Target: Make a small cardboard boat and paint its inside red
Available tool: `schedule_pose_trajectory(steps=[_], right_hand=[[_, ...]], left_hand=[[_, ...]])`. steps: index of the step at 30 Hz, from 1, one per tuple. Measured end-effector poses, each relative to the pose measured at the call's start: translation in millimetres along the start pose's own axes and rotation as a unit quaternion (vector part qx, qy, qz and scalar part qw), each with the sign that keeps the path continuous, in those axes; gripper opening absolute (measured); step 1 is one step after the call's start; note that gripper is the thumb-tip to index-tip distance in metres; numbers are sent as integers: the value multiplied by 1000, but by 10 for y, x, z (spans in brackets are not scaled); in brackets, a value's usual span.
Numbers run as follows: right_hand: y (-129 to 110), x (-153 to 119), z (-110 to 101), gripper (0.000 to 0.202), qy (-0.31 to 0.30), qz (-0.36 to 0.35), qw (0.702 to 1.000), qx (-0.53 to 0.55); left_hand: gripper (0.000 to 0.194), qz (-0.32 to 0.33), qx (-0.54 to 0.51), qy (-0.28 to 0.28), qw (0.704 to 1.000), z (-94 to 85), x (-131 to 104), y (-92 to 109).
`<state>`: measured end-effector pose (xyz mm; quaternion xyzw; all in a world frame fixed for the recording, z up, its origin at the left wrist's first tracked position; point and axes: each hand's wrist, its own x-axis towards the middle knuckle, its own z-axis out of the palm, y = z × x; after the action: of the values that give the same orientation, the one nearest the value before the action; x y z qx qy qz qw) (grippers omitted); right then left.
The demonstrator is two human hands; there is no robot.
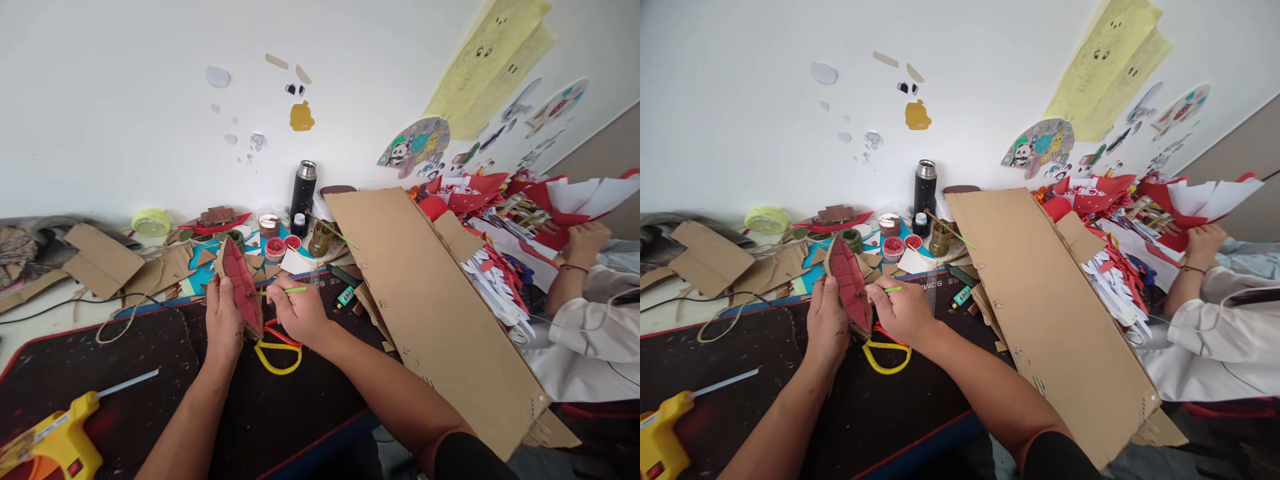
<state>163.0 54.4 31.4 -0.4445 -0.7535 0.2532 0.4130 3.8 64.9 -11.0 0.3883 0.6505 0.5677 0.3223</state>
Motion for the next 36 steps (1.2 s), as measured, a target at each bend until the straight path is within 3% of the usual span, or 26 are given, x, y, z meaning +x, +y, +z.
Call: schedule_pose_trajectory(steps=[19,29,36], right_hand=[[-6,176,0,38,-15,12,1000,-9],[60,141,-100,40,19,24,999,13],[29,124,11,44,17,10,999,29]], left_hand=[[66,5,21,-20,1000,1,-27,20],[63,33,2,-14,999,-2,-32,40],[66,29,15,-22,999,0,-27,18]])
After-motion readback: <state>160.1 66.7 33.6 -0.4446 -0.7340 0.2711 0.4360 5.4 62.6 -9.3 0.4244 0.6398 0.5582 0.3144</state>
